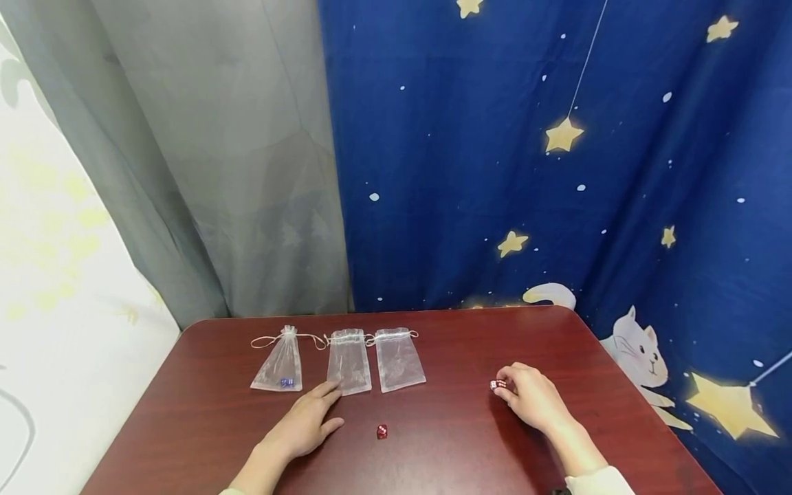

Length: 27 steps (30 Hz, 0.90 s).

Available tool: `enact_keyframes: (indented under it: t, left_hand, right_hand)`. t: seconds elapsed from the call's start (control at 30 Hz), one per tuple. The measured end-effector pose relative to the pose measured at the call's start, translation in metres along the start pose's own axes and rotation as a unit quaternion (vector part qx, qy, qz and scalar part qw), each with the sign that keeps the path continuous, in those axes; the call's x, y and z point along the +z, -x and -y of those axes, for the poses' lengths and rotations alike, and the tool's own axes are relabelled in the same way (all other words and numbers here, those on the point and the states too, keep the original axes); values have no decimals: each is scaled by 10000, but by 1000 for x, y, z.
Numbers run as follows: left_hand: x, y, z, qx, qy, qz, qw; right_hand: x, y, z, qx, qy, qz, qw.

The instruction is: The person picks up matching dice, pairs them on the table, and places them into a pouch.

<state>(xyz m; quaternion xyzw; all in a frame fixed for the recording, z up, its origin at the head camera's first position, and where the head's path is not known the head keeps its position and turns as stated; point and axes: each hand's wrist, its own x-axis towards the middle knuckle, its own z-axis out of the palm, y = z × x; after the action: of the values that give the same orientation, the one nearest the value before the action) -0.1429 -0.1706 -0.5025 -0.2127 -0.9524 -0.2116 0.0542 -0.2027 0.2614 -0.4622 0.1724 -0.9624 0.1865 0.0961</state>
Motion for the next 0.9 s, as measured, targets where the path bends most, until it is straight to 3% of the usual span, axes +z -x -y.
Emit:
enact_keyframes:
  t: [0.33, 0.9]
  left_hand:
    - [-9, -13, 2, -13, -99, -197, 9998]
    - [2, -3, 3, -55, -2, -16, 10000]
  right_hand:
    - [14, -14, 31, -671, -71, -87, 9977]
    - [44, -1, 62, -1223, -212, 306, 9918]
